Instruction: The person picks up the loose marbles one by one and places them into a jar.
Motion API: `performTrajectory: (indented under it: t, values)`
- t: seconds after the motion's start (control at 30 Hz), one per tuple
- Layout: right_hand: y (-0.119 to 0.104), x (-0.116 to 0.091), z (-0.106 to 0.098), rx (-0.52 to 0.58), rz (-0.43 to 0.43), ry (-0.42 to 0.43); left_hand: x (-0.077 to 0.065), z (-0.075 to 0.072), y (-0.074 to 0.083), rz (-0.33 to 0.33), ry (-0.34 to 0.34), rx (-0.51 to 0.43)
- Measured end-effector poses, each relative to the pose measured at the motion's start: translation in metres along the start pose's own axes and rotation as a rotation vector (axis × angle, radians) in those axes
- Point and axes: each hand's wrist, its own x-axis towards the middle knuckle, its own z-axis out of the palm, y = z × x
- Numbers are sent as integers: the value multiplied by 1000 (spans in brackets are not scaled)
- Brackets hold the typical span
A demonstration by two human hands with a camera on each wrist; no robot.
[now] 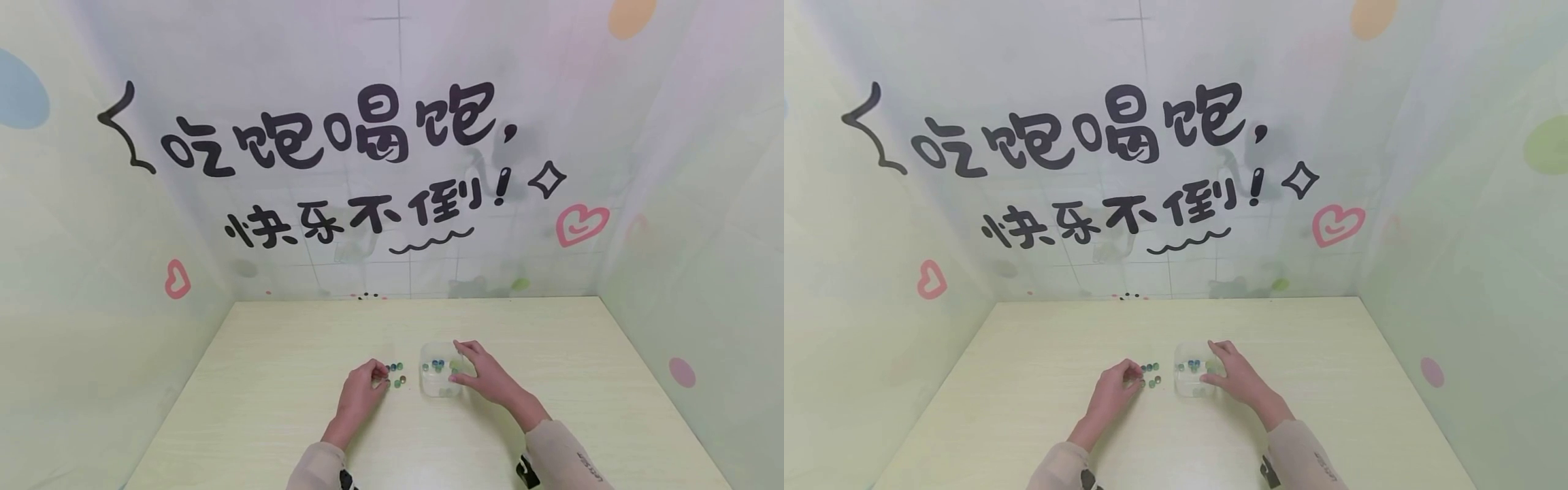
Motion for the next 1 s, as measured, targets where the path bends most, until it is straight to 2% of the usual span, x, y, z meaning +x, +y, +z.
performTrajectory:
  t: [0.37,1.0]
  values:
    - [1,0,1,-13,-14,1,1,4,0,-42,-21,10]
    - [2,0,1,-15,-5,9,-1,6,-2,-55,-34,27]
